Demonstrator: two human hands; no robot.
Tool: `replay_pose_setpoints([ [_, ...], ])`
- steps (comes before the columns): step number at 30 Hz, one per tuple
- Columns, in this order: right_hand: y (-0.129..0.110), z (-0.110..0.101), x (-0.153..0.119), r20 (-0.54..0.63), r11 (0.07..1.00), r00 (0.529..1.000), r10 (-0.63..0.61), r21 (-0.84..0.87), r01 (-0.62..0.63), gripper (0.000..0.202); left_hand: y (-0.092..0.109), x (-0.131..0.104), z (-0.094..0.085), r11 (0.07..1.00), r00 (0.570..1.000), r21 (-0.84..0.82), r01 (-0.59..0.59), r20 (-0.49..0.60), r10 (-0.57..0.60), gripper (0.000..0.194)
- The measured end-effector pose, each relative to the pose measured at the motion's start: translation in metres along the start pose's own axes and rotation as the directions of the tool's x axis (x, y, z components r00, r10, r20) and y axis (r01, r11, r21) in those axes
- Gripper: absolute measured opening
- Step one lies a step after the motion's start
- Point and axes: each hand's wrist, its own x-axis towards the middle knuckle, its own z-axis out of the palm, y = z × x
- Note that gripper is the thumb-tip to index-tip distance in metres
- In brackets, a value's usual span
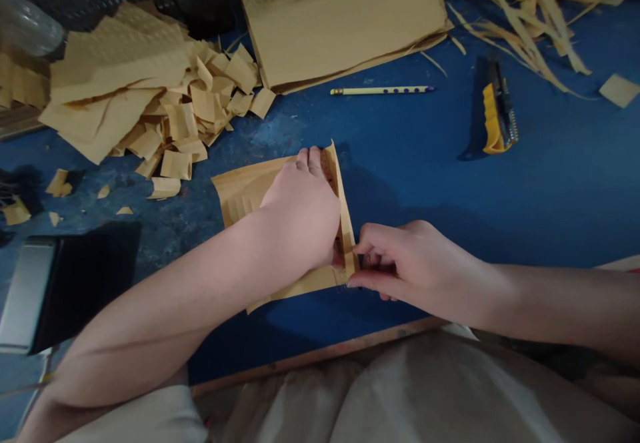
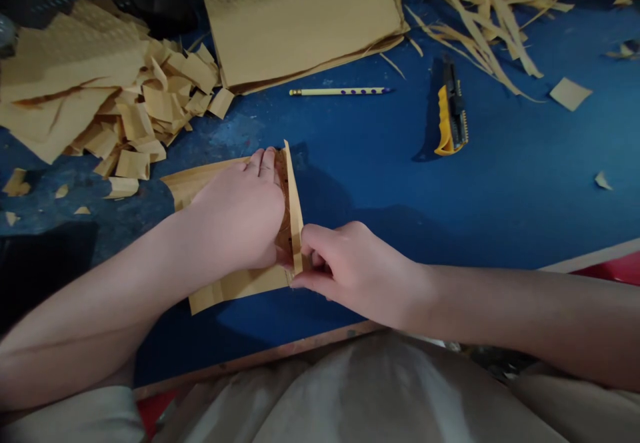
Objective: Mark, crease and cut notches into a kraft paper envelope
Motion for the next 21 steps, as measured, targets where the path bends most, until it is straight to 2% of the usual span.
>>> replay_pose_setpoints([
  [5, 0.0, -0.007, 0.013, -0.017, 0.996, 0.999, -0.031, -0.084, 0.03, 0.032, 0.0, -0.001, 0.003, 0.998, 0.998, -0.065, 0.002, -0.069, -0.007, 0.119],
  [10, 0.0, -0.018, 0.026, -0.102, 0.987, 0.993, -0.067, -0.155, 0.051, 0.031, 0.0, -0.002, 0.002, 0.996, 0.998, -0.091, 0.024, -0.058, -0.03, 0.129],
  [13, 0.0, -0.022, 0.031, -0.123, 0.986, 0.989, -0.08, -0.156, 0.06, 0.025, 0.0, -0.003, 0.0, 0.995, 0.999, -0.097, 0.016, -0.042, -0.02, 0.119],
  [16, 0.0, -0.021, 0.031, -0.124, 0.988, 0.99, -0.061, -0.145, 0.043, 0.023, 0.0, -0.003, 0.001, 0.991, 0.997, -0.129, 0.015, -0.076, -0.025, 0.112],
  [21, -0.001, -0.013, 0.021, -0.072, 0.985, 0.996, -0.051, -0.171, 0.039, 0.031, 0.001, -0.001, 0.004, 0.998, 0.996, -0.061, 0.022, -0.082, -0.027, 0.125],
])
